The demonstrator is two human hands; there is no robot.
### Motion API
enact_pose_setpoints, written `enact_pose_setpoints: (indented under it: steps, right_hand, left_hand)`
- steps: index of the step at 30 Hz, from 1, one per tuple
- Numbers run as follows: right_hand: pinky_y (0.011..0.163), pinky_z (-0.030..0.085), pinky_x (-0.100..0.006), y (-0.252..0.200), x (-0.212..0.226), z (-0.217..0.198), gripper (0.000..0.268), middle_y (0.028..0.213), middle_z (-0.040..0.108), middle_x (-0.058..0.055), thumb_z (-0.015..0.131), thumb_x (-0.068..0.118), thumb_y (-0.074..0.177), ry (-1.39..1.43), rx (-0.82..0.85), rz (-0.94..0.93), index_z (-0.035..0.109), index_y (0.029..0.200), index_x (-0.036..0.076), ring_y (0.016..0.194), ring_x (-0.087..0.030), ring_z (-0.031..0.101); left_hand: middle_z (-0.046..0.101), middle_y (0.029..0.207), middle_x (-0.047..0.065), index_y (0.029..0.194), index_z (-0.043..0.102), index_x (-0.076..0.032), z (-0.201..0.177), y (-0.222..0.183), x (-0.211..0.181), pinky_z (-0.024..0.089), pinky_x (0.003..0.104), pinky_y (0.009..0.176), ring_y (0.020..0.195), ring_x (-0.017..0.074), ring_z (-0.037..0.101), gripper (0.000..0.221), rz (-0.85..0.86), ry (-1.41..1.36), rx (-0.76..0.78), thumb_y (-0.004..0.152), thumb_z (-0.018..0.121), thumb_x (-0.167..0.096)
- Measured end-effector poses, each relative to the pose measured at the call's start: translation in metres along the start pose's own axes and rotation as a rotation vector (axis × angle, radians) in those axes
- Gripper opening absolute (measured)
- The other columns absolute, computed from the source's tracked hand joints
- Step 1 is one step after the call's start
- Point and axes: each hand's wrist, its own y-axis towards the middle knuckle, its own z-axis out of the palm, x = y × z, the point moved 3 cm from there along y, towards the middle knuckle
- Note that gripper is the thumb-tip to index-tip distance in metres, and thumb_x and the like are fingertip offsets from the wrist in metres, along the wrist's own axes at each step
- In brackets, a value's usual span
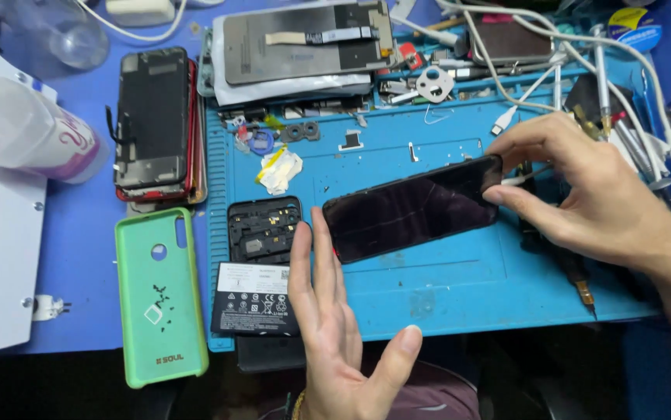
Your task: Testing and repairing a mobile phone by connecting a charging cable and manipulating internal components like the battery and motherboard.
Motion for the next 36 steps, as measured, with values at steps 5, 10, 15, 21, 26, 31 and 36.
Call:
enact_pose_setpoints:
  steps: [5, 10, 15, 21, 26, 31, 36]
  right_hand:
    - [0.098, 0.059, -0.03, 0.002, 0.002, 0.0, 0.039, 0.114, 0.067, -0.011, 0.077, 0.011, 0.092, 0.004, -0.02, 0.001, 0.063, 0.127, 0.004, 0.099, -0.018, 0.074]
    - [0.095, 0.06, -0.029, 0.003, 0.005, -0.001, 0.036, 0.107, 0.071, -0.008, 0.077, 0.015, 0.092, 0.005, -0.014, -0.002, 0.065, 0.125, 0.006, 0.1, -0.017, 0.073]
    - [0.096, 0.06, -0.029, 0.002, 0.001, 0.0, 0.038, 0.111, 0.07, -0.009, 0.078, 0.015, 0.091, 0.005, -0.018, 0.005, 0.065, 0.126, 0.006, 0.099, -0.017, 0.074]
    - [0.097, 0.06, -0.029, 0.002, 0.002, 0.0, 0.037, 0.111, 0.069, -0.009, 0.078, 0.013, 0.091, 0.012, -0.019, 0.002, 0.064, 0.125, 0.005, 0.099, -0.017, 0.074]
    - [0.097, 0.061, -0.03, 0.002, 0.004, -0.001, 0.038, 0.111, 0.068, -0.01, 0.078, 0.011, 0.091, 0.009, -0.021, 0.004, 0.064, 0.125, 0.004, 0.099, -0.018, 0.073]
    - [0.099, 0.061, -0.03, -0.002, 0.002, 0.0, 0.04, 0.118, 0.067, -0.013, 0.078, 0.007, 0.09, 0.043, -0.031, -0.025, 0.061, 0.125, 0.002, 0.099, -0.019, 0.074]
    - [0.102, 0.058, -0.035, -0.012, -0.005, 0.0, 0.042, 0.129, 0.064, -0.022, 0.081, 0.005, 0.091, -0.047, -0.038, -0.133, 0.057, 0.125, 0.0, 0.122, -0.03, 0.067]
  left_hand:
    - [0.002, 0.183, 0.023, 0.168, 0.0, -0.005, -0.004, 0.0, 0.004, -0.003, 0.052, 0.134, 0.172, 0.0355, -0.004, 0.104, -0.011, 0.01, 0.005, 0.092, 0.071, -0.016]
    - [0.003, 0.183, 0.022, 0.168, 0.002, -0.007, -0.005, -0.002, 0.009, -0.004, 0.053, 0.132, 0.171, 0.0348, -0.002, 0.109, -0.022, -0.006, -0.007, 0.086, 0.073, -0.012]
    - [0.004, 0.182, 0.024, 0.168, 0.002, -0.005, -0.004, -0.002, 0.006, -0.002, 0.052, 0.134, 0.171, 0.0353, -0.001, 0.106, 0.01, 0.01, 0.002, 0.088, 0.072, -0.012]
    - [0.003, 0.183, 0.021, 0.168, 0.003, -0.007, -0.003, -0.002, 0.002, -0.002, 0.052, 0.133, 0.172, 0.034, -0.003, 0.105, -0.015, 0.013, 0.004, 0.089, 0.072, -0.013]
    - [0.004, 0.184, 0.018, 0.168, 0.005, -0.009, -0.002, -0.003, 0.001, -0.002, 0.051, 0.133, 0.172, 0.0323, -0.003, 0.104, -0.052, 0.011, -0.009, 0.088, 0.071, -0.014]
    - [0.009, 0.181, 0.025, 0.167, 0.008, -0.003, -0.001, -0.005, 0.001, 0.001, 0.05, 0.138, 0.172, 0.0359, 0.003, 0.099, 0.046, 0.029, -0.026, 0.089, 0.069, -0.011]
    - [0.016, 0.18, 0.029, 0.167, 0.009, -0.003, -0.004, -0.01, 0.008, 0.008, 0.055, 0.139, 0.172, 0.0408, 0.013, 0.099, 0.076, 0.072, -0.056, 0.091, 0.071, -0.017]
